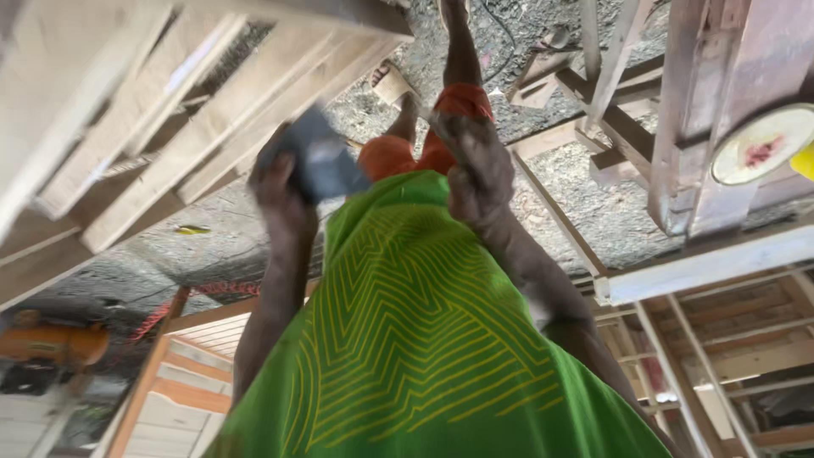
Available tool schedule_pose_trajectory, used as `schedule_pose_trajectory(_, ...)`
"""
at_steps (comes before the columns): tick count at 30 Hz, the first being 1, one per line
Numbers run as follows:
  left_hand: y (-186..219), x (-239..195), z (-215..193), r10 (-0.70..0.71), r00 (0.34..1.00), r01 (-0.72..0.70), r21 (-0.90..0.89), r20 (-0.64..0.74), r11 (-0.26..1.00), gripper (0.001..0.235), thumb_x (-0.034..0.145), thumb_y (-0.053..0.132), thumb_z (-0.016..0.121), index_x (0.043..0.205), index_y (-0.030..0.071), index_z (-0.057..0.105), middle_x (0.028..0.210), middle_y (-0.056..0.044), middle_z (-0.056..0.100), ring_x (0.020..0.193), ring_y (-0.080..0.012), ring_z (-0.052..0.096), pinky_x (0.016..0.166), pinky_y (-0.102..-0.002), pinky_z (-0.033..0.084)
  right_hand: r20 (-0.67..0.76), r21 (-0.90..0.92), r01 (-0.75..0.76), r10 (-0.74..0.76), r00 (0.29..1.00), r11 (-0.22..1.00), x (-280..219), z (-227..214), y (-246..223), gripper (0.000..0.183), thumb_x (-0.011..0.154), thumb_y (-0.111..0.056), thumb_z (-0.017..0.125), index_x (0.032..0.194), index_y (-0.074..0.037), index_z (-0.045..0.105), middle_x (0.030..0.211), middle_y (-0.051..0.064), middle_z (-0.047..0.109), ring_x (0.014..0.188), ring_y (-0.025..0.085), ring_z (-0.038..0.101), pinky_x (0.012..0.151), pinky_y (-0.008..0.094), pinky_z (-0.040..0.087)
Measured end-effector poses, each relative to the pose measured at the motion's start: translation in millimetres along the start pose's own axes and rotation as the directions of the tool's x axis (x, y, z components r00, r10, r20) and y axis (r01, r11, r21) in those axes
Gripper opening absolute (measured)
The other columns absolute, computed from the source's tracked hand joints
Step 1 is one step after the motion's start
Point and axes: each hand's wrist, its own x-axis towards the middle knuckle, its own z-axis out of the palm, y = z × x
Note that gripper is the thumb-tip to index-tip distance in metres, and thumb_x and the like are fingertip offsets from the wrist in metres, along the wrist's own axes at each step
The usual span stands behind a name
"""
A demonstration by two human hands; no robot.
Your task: The person sands a wooden frame using a sanding block, moving along the edges and surfaces of the frame. The person repeatedly rubs the sanding block against the wood to smooth it.
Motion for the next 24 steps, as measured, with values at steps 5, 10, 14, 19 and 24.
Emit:
schedule_pose_trajectory(5,-10.3,-11.1,44.2,0.558,0.685,-0.728,0.397,0.469,0.559,0.027,0.114,0.004,0.053,0.137,-0.010,0.054,0.134,-0.027,0.061,0.129,-0.0356,0.064,0.108,-0.046,0.056,0.120,-0.122,0.289,-0.275,0.954,0.950,-45.5,14.6,-32.2,0.036,0.113,-0.015,0.053,0.148,-0.014,0.044,0.136,0.019,0.062,0.111,0.031,0.067,0.082,0.040,0.059)
schedule_pose_trajectory(10,11.9,-12.2,55.6,-0.087,0.961,0.227,-0.566,0.264,0.793,0.022,0.103,0.002,0.058,0.120,-0.010,0.064,0.113,-0.021,0.072,0.100,-0.0284,0.074,0.091,-0.037,0.062,0.423,-0.287,0.487,-0.346,0.837,0.825,-65.7,2.0,13.1,0.041,0.112,-0.044,0.063,0.136,-0.011,0.058,0.130,0.015,0.067,0.112,0.028,0.068,0.082,0.037,0.062)
schedule_pose_trajectory(14,18.1,-1.7,49.6,0.139,0.946,-0.048,-0.296,0.293,0.954,0.019,0.110,0.004,0.058,0.119,-0.010,0.067,0.104,-0.016,0.072,0.091,-0.0179,0.071,0.080,-0.029,0.060,0.544,-0.365,0.533,-0.289,0.787,0.763,-49.1,-23.0,45.9,0.027,0.108,-0.032,0.070,0.129,-0.015,0.073,0.135,0.005,0.069,0.118,0.022,0.069,0.091,0.036,0.065)
schedule_pose_trajectory(19,30.7,18.9,69.5,0.272,0.873,-0.438,0.406,0.405,0.802,0.014,0.110,0.006,0.059,0.103,-0.006,0.063,0.074,-0.008,0.065,0.057,-0.0100,0.057,0.045,-0.026,0.042,0.415,-0.375,0.454,-0.292,0.862,0.808,-6.7,-51.5,45.9,0.023,0.097,-0.018,0.083,0.119,-0.023,0.080,0.133,0.001,0.068,0.121,0.023,0.064,0.093,0.038,0.061)
schedule_pose_trajectory(24,28.5,39.9,106.8,0.266,0.832,-0.499,0.446,0.487,0.743,0.021,0.112,0.007,0.057,0.123,-0.008,0.066,0.083,-0.011,0.070,0.063,-0.0113,0.061,0.053,-0.028,0.046,0.519,-0.325,0.420,-0.211,0.828,0.847,27.8,-59.4,59.7,0.031,0.094,-0.022,0.083,0.125,-0.024,0.079,0.137,-0.001,0.065,0.122,0.025,0.059,0.101,0.043,0.054)
